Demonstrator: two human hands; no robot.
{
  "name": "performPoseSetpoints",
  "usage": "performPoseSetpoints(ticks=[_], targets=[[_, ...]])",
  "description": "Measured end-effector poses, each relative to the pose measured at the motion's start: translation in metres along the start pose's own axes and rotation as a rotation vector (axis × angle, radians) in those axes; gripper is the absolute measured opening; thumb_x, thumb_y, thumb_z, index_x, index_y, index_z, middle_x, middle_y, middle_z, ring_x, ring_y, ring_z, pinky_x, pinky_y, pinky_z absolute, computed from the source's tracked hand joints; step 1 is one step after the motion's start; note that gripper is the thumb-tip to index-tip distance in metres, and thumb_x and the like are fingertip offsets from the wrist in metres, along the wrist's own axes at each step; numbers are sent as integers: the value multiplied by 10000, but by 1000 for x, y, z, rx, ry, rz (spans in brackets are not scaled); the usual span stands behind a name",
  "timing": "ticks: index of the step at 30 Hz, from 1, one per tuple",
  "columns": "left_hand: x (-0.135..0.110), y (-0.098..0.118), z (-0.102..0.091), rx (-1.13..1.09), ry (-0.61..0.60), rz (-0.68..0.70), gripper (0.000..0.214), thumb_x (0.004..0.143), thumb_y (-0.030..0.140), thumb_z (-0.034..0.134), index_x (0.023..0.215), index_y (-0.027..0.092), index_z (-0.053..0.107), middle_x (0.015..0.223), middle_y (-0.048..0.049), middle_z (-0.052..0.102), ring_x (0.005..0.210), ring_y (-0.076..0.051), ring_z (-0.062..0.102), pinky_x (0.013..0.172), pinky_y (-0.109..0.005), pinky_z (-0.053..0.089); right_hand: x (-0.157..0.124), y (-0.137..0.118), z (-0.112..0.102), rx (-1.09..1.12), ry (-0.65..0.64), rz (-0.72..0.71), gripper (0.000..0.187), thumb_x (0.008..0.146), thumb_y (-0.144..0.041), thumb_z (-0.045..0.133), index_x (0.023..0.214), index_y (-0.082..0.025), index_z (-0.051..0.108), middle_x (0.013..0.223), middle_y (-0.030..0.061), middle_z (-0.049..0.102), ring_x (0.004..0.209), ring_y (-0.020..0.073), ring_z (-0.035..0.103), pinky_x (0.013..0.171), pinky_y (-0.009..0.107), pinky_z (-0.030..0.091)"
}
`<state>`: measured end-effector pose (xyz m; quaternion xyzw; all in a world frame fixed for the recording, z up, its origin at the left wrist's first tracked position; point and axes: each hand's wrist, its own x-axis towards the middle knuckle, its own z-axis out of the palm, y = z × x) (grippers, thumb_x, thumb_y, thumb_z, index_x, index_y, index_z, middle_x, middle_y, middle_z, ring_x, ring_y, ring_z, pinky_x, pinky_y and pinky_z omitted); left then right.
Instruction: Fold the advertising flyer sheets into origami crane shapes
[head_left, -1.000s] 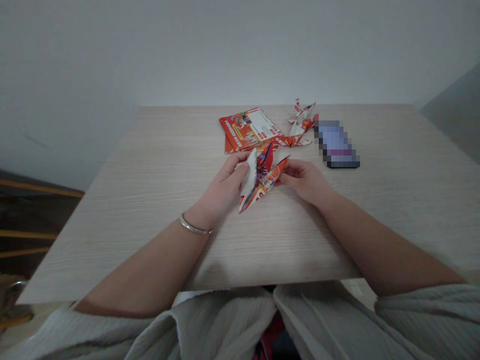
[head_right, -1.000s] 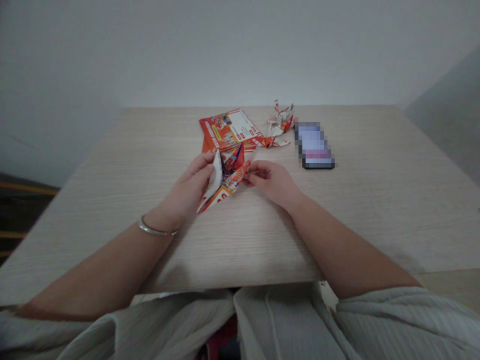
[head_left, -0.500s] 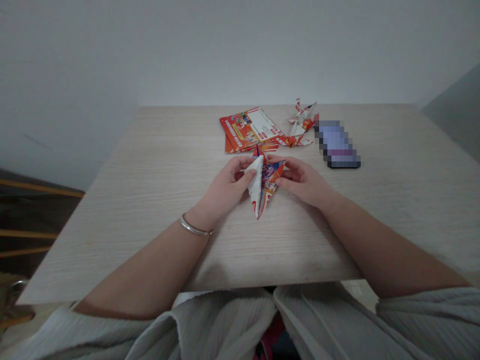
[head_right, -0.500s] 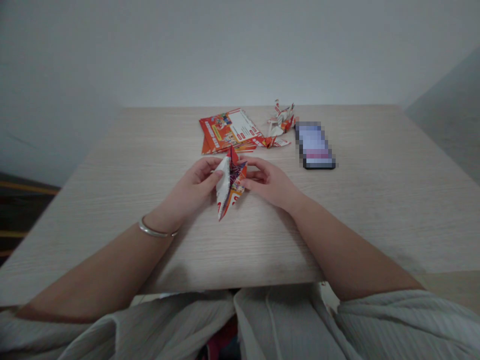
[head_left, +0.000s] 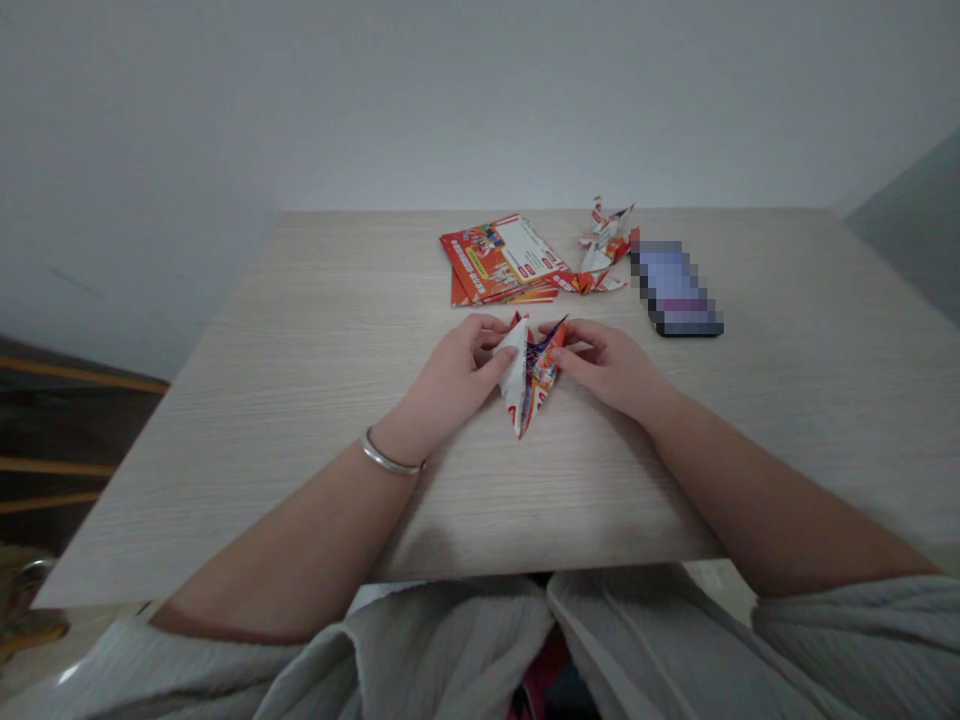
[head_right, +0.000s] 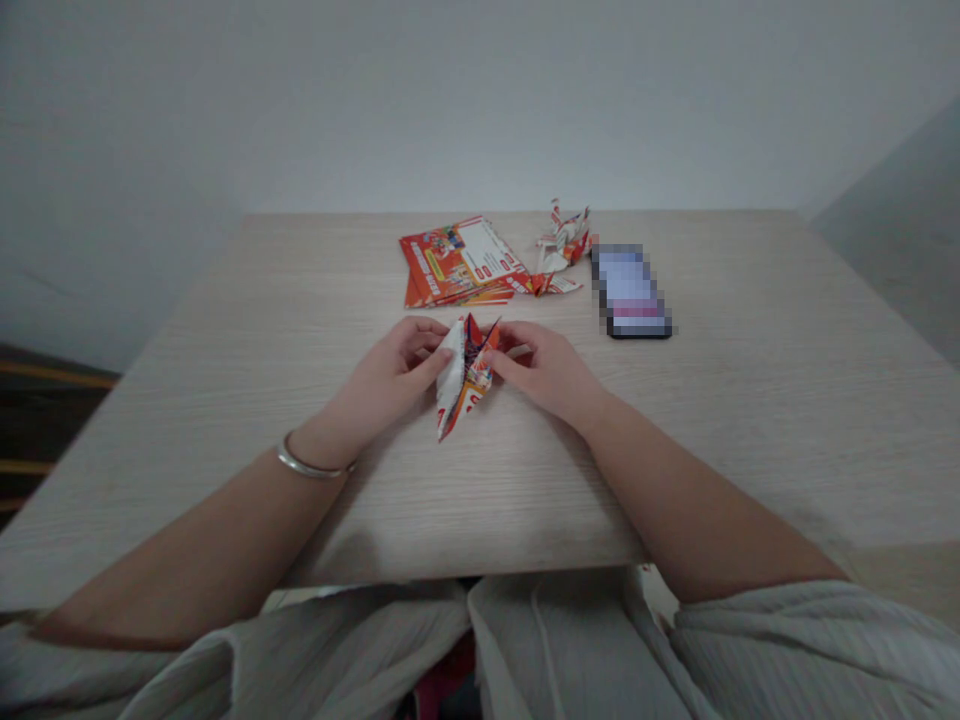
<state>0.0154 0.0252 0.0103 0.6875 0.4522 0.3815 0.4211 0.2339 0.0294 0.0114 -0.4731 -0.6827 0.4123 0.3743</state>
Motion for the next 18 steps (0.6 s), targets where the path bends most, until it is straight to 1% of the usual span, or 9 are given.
performPoseSetpoints(ticks=[3,6,8,11,14,16,18], targets=[[1,-3,1,-35,-28,-16,281,912,330,629,1161,203,598,1085,-51,736,908,-182,695,782,-316,546,-1,-2,1,-82,33,-27,297,845,-306,637,1105,-212,744,1075,77,776,897,233,732,771,393,627],[0,-3,-1,-13,-65,-20,320,903,366,643,1177,203,627,1091,-60,745,940,-201,701,831,-346,552,-2,-4,2,-120,17,-90,270,850,-282,610,1080,-226,738,1045,70,776,875,229,731,753,383,624],[-1,-1,-3,67,-75,8,316,897,370,638,1163,201,651,1080,-63,746,931,-207,697,827,-347,548,-3,-4,3,-108,10,-99,300,841,-276,614,1124,-231,700,1033,60,773,817,207,727,721,364,621],[-3,6,-7,235,-79,50,323,864,323,640,1162,201,672,986,-45,737,796,-184,660,727,-317,522,-4,-4,4,-90,43,-71,343,802,-277,661,1141,-239,621,1031,50,763,729,174,707,630,318,597],[-4,13,-9,324,-99,86,351,827,266,649,1168,191,683,862,-16,699,695,-154,601,670,-292,482,-4,-2,5,-99,68,-64,310,772,-298,698,1044,-243,560,1042,58,748,736,176,697,584,302,574],[-3,15,-10,343,-106,111,343,827,258,645,1157,179,690,827,-10,673,684,-148,585,665,-287,471,-5,-2,5,-117,67,-76,259,769,-300,704,942,-247,518,1095,70,740,732,171,688,602,319,580],[-3,14,-10,360,-99,139,334,830,256,636,1146,165,696,821,-15,658,695,-153,578,674,-291,467,-5,-3,4,-147,59,-119,226,780,-282,688,831,-249,471,1134,85,732,778,183,691,645,346,593]])
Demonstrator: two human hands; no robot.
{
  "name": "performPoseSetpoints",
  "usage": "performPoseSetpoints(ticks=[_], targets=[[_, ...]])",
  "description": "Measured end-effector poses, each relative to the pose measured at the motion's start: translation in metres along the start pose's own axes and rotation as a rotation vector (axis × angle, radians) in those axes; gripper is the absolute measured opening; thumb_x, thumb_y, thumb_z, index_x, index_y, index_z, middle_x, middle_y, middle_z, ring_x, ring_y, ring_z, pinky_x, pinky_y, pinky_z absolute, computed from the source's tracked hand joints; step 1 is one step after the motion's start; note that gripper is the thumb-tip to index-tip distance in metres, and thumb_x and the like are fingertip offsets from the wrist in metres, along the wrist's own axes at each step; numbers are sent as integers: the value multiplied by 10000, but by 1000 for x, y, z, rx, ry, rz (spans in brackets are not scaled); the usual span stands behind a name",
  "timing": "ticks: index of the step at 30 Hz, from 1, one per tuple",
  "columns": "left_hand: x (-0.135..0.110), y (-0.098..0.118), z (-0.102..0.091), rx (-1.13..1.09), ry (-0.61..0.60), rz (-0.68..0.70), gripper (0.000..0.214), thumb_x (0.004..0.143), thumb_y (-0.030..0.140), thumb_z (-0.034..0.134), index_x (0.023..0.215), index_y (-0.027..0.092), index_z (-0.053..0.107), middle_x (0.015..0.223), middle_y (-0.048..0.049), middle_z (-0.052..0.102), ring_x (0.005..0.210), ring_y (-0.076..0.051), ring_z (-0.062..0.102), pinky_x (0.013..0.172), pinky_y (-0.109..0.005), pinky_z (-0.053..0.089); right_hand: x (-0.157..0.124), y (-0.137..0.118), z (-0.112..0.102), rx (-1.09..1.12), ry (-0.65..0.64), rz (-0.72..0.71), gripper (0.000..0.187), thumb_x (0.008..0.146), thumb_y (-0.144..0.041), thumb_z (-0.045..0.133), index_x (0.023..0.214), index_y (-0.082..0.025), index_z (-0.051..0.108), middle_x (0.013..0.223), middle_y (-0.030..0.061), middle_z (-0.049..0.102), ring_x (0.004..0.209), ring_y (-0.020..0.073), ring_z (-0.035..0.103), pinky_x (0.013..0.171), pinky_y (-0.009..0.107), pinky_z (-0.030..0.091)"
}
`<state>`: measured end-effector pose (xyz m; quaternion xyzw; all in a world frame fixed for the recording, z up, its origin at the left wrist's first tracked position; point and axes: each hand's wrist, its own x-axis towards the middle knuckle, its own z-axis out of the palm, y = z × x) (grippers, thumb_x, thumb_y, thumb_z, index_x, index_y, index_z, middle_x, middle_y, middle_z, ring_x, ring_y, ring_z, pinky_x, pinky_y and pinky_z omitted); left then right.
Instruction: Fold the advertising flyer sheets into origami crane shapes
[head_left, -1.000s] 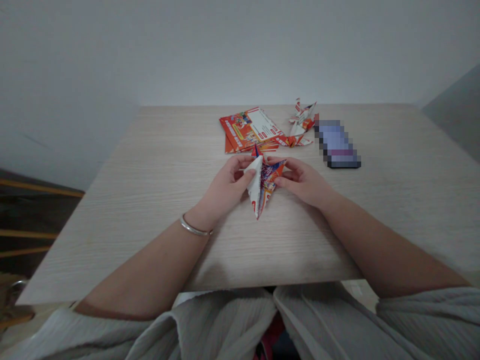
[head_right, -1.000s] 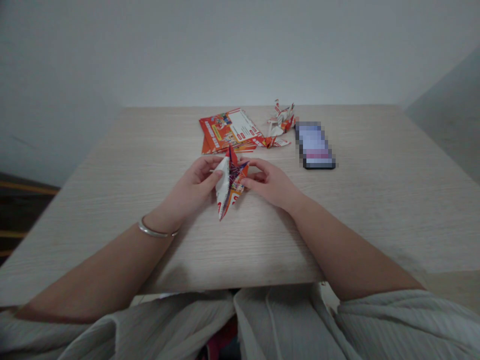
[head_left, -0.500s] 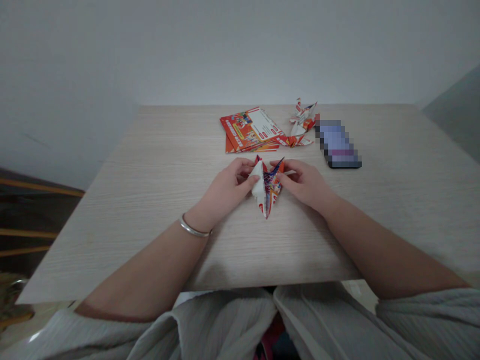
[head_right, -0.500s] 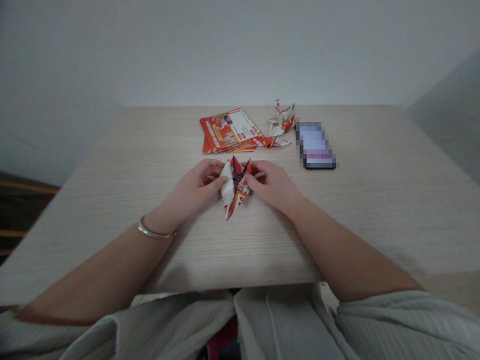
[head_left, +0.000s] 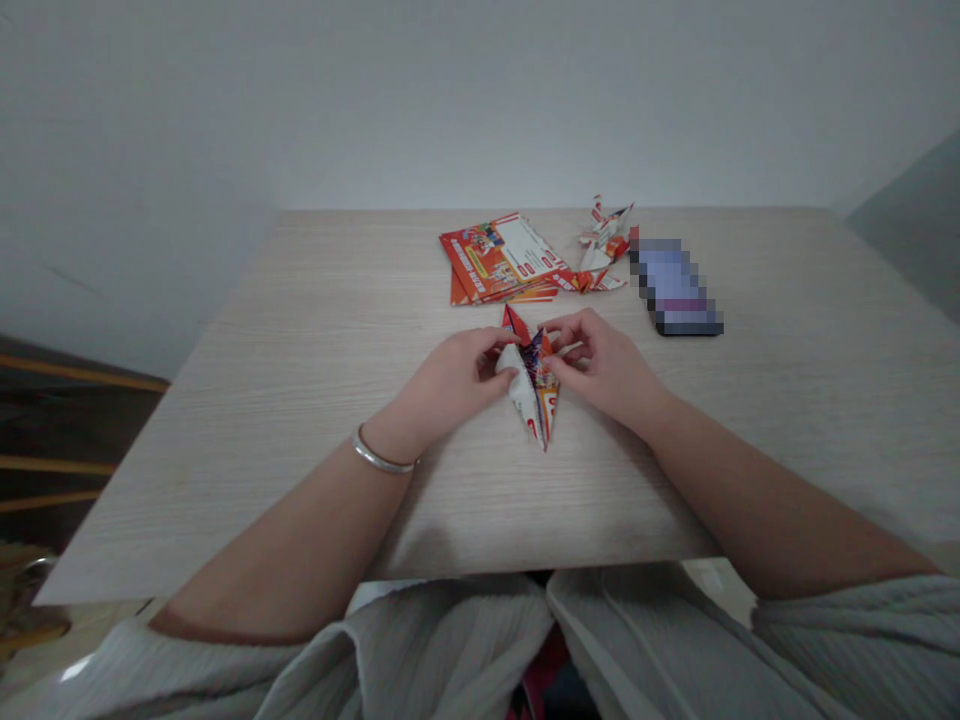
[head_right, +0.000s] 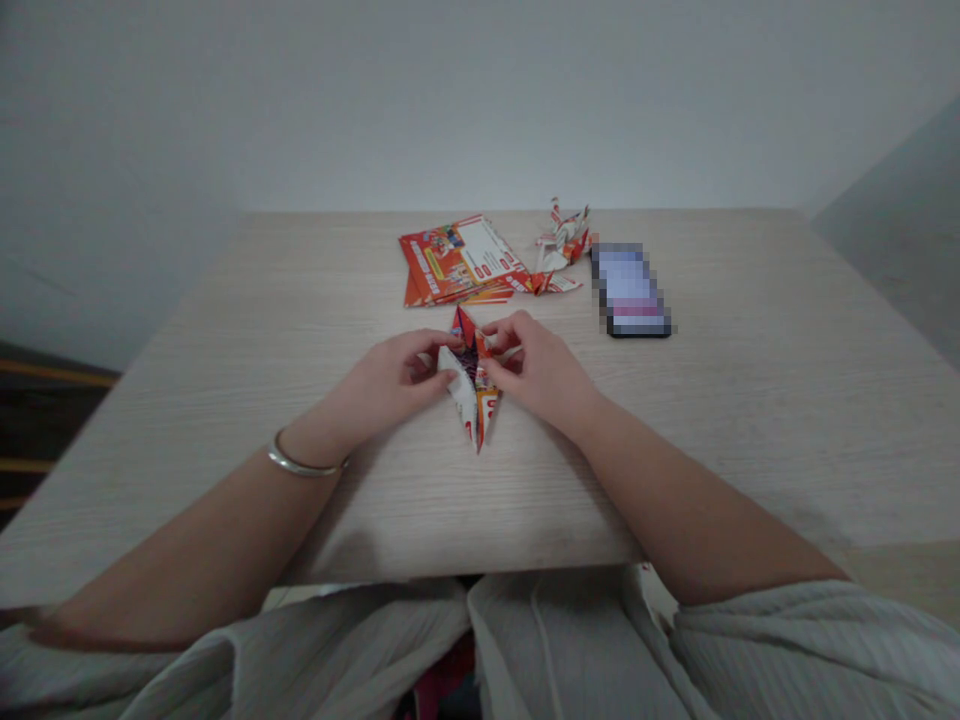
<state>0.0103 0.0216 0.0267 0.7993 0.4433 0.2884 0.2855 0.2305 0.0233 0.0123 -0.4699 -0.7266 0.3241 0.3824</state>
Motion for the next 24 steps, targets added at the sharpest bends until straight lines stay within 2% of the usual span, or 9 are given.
performPoseSetpoints(ticks=[5,8,12,18,22,24], targets=[[1,-3,0,48,-18,26,314,855,303,629,1124,160,704,827,-35,648,732,-177,577,693,-310,471,0,-1,-4,-74,-11,-101,178,804,-202,637,761,-252,471,1175,105,711,996,246,687,727,395,604],[0,-3,-1,26,-24,22,284,898,351,600,1090,167,700,881,-51,670,760,-184,594,708,-316,487,0,3,-7,-97,2,-92,161,802,-178,636,766,-251,497,1164,89,709,989,241,683,760,405,606],[1,-6,0,-87,12,14,273,926,311,561,1152,193,660,1023,-54,692,834,-181,640,780,-321,523,1,11,-10,-87,67,-57,81,816,-194,642,825,-252,586,1028,53,701,909,219,676,741,381,602],[1,-8,0,-50,4,42,206,912,316,596,1046,199,698,986,-54,683,823,-178,634,771,-312,518,2,12,-13,-156,13,-172,150,828,-146,611,837,-247,722,1102,66,697,1012,232,670,853,404,577],[0,-6,0,-84,15,57,182,884,355,650,942,192,707,985,-61,675,864,-188,641,747,-297,525,1,11,-9,-150,18,-118,45,818,-194,674,819,-239,671,1007,55,694,864,206,663,735,364,571],[0,-5,2,-73,26,48,165,878,347,654,901,192,706,971,-63,672,887,-195,639,769,-307,535,1,11,-6,-132,56,-52,113,798,-240,718,810,-239,606,903,33,681,773,191,645,659,341,549]])
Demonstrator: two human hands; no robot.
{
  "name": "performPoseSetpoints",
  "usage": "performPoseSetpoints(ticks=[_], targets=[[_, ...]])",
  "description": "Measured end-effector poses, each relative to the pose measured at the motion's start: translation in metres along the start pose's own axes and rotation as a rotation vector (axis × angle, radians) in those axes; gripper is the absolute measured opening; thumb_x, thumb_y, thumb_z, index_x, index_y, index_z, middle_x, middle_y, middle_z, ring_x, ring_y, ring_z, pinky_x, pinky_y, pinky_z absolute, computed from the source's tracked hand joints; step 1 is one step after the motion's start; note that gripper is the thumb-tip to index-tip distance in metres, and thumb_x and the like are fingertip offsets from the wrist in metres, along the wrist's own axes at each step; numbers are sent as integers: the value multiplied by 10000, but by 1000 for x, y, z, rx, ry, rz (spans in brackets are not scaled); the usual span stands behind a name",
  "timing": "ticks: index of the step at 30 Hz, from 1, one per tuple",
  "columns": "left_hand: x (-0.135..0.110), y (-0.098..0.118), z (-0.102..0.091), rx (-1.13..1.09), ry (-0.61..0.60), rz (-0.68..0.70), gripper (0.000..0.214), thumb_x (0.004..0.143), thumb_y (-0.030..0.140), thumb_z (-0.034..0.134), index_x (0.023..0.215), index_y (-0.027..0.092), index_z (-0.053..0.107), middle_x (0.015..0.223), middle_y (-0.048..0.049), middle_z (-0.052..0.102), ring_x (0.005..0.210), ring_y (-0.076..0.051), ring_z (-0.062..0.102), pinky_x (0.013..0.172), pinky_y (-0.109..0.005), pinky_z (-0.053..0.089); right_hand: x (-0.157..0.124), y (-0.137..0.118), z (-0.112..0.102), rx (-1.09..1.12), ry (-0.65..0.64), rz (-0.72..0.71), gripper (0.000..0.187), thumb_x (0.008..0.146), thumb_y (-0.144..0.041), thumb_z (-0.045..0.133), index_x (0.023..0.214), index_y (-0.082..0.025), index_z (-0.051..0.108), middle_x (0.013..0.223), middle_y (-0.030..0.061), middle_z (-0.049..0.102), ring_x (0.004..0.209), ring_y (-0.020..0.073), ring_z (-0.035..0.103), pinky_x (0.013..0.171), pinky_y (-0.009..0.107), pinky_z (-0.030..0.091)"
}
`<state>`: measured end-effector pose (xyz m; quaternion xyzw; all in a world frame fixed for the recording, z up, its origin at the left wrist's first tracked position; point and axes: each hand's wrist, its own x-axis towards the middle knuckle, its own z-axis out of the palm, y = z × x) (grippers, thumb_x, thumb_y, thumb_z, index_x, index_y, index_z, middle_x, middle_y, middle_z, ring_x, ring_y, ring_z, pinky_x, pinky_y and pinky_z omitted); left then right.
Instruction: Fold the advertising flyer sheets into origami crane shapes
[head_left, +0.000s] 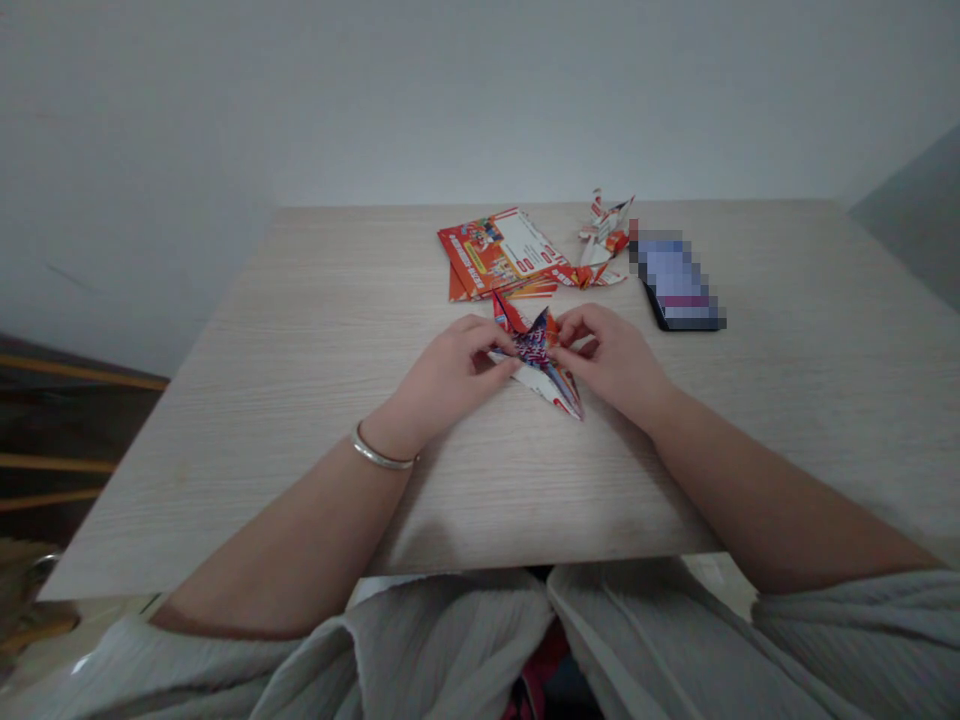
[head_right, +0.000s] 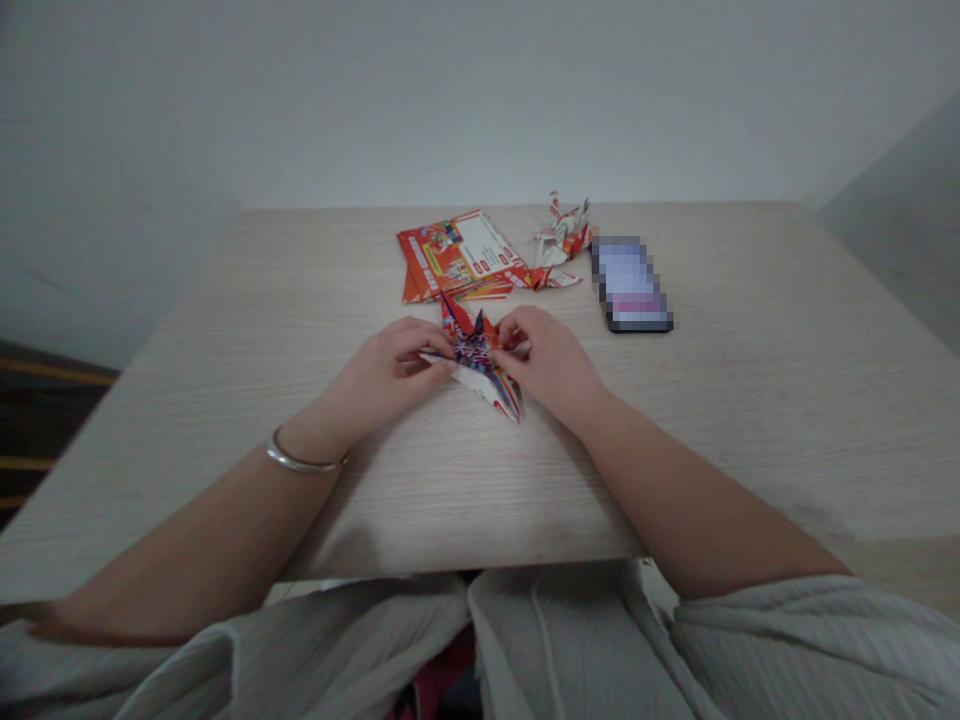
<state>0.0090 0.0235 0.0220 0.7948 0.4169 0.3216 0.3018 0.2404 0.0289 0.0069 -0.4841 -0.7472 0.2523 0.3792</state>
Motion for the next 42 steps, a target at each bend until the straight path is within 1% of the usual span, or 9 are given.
performPoseSetpoints(ticks=[5,11,13,18,22,27,32,36,42], targets=[[0,-6,10,-137,39,-96,254,845,254,664,1090,193,645,1056,-70,702,946,-206,673,862,-361,561,1,-5,4,17,37,125,256,756,-279,756,906,-244,551,844,6,693,673,169,631,595,316,502],[3,-17,22,-370,126,-186,394,784,189,690,1164,181,584,1167,-88,688,1032,-193,679,933,-357,555,3,-9,4,-10,13,221,219,744,-255,730,861,-239,546,760,-8,684,622,162,625,566,303,468],[3,-16,21,-307,110,-176,354,793,216,709,1134,175,624,1112,-78,692,994,-194,674,929,-364,554,3,-8,4,-22,2,240,190,751,-261,725,834,-236,556,731,-12,672,617,162,620,572,307,464],[1,-5,15,117,194,-125,253,843,287,739,1068,174,720,1083,-82,626,1026,-217,610,963,-395,529,4,-10,5,-73,-11,219,150,767,-251,705,764,-238,555,678,-17,637,598,160,581,590,322,441],[0,1,13,205,174,-154,256,898,267,678,1126,160,721,1032,-84,586,919,-194,607,914,-385,546,4,-13,6,-82,-20,180,145,807,-282,674,770,-240,540,667,-19,614,591,157,555,580,320,417],[2,-5,15,116,162,-135,313,889,201,635,1188,129,693,1139,-106,620,912,-175,630,855,-331,563,2,-6,9,0,77,161,265,766,-318,724,848,-251,481,695,-41,574,597,147,532,567,311,420],[5,-13,18,-69,185,-169,391,838,145,608,1216,143,704,1198,-110,670,1067,-213,654,924,-348,558,4,0,12,112,159,217,362,713,-328,740,912,-259,446,833,-28,609,605,144,568,575,324,461],[7,-9,17,-236,219,-242,373,804,112,594,1144,158,741,1201,-89,714,1138,-226,651,1028,-386,522,6,0,12,146,181,269,386,699,-313,744,927,-264,437,760,-48,595,611,150,567,590,319,470],[7,1,13,-411,224,-318,301,792,144,647,1076,139,747,1122,-78,761,1009,-194,691,991,-355,525,2,-11,3,-286,-15,272,239,851,-407,627,734,-245,495,661,-2,599,594,168,519,558,323,339]])
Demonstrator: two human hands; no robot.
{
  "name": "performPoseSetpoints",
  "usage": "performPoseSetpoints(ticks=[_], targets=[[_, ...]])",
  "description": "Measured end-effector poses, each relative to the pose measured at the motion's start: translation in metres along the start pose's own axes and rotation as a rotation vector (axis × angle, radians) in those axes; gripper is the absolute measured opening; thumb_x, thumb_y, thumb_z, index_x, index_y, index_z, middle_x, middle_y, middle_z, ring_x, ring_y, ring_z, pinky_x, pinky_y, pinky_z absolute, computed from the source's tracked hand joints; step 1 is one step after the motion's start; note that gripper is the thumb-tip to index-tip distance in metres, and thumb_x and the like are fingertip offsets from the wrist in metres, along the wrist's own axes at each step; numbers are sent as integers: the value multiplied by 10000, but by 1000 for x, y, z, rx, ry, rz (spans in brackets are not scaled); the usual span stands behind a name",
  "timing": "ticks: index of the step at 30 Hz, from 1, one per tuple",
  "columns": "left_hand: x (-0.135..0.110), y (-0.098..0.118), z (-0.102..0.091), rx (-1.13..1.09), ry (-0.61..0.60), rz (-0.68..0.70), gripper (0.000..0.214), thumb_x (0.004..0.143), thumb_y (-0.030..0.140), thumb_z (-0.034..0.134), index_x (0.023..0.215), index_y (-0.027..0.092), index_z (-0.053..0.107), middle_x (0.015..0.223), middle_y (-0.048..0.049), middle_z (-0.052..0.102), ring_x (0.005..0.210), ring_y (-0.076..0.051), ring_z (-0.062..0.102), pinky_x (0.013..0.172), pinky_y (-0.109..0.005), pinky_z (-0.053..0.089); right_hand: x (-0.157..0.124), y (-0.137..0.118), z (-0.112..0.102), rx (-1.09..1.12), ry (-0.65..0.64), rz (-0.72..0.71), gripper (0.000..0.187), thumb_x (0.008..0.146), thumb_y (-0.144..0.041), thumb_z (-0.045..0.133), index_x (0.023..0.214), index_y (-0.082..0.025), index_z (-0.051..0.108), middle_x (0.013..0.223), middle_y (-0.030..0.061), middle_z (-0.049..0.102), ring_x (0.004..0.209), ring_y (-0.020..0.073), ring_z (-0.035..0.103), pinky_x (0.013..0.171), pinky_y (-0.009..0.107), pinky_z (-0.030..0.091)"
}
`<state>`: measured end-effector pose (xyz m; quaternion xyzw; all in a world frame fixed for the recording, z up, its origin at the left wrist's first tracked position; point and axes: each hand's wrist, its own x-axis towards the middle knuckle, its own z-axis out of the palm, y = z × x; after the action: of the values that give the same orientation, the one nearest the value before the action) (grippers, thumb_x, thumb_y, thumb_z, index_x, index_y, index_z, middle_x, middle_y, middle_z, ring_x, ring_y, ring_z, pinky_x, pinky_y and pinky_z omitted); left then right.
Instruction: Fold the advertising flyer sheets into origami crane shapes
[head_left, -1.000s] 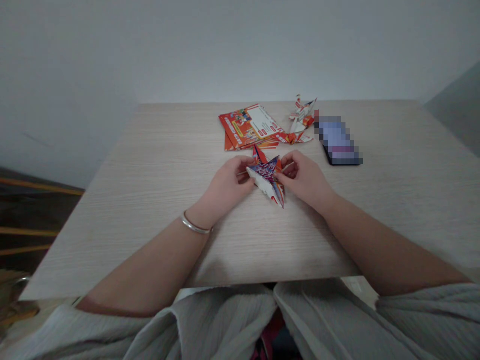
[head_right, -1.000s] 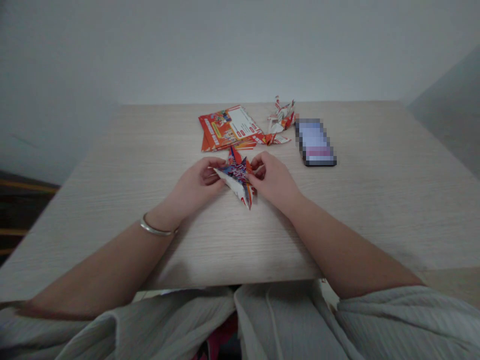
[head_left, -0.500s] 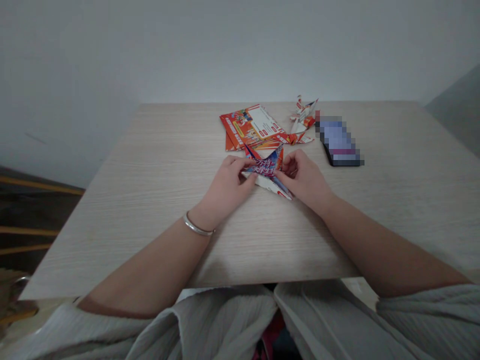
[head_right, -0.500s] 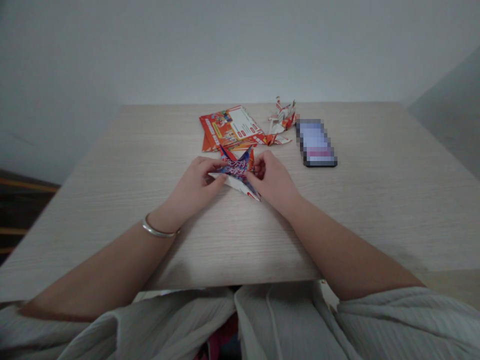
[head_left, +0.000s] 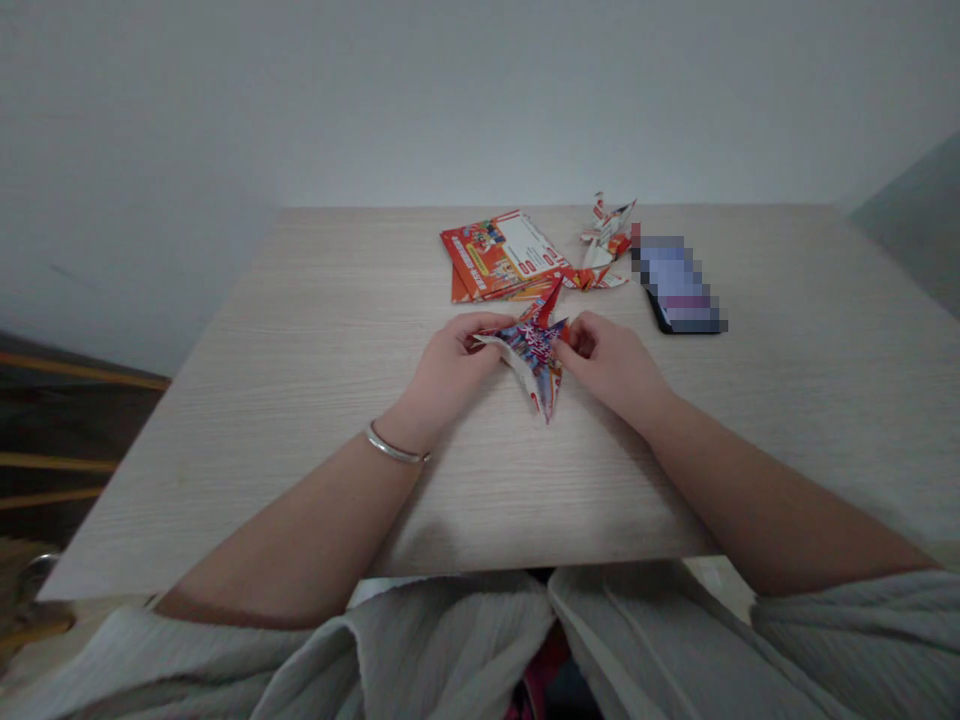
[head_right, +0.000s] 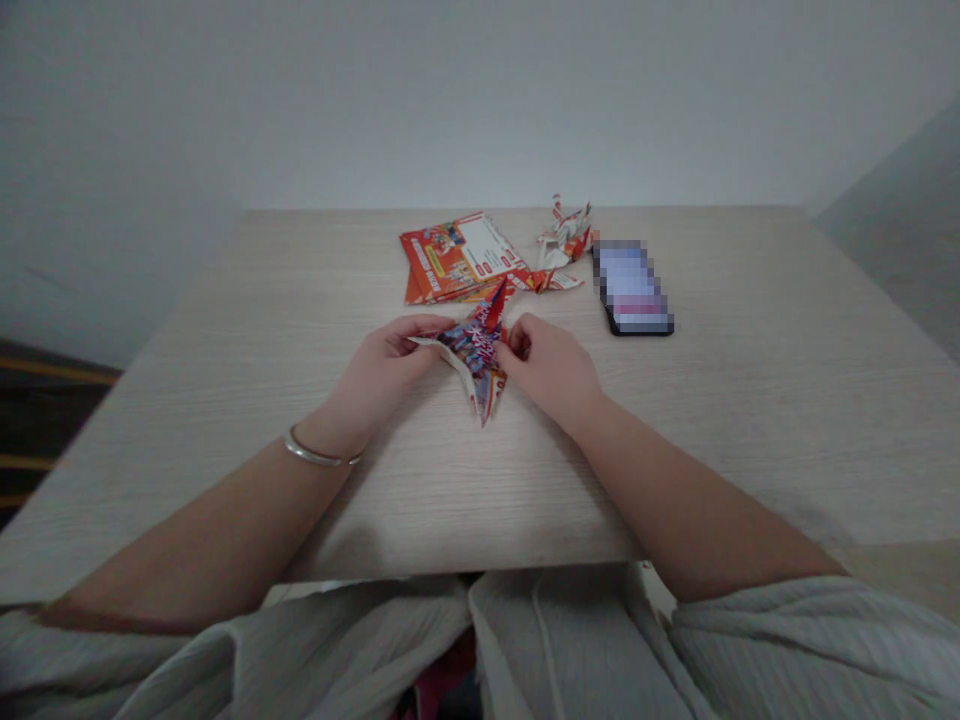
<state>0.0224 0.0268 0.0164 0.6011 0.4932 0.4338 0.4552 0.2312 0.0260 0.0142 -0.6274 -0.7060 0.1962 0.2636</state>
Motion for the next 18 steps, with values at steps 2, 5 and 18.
performPoseSetpoints(ticks=[2,5,18], targets=[[0,-1,0,-28,-10,-12,281,803,197,679,1069,140,751,1069,-72,771,931,-179,692,930,-335,538,-2,-3,-4,-93,-18,-8,237,878,-412,587,736,-242,501,668,9,606,596,174,521,556,322,312],[2,-4,-1,-59,-1,10,272,812,250,710,1062,156,761,998,-56,773,838,-155,675,835,-301,542,-4,-4,-7,-115,16,-32,209,899,-405,548,776,-239,519,679,18,616,602,182,531,560,323,310],[4,1,1,-405,119,-185,86,845,202,694,926,175,703,921,-13,733,801,-131,679,802,-287,588,-3,0,-1,236,64,-45,177,870,-403,611,800,-257,542,663,-2,635,632,205,635,582,334,433]])
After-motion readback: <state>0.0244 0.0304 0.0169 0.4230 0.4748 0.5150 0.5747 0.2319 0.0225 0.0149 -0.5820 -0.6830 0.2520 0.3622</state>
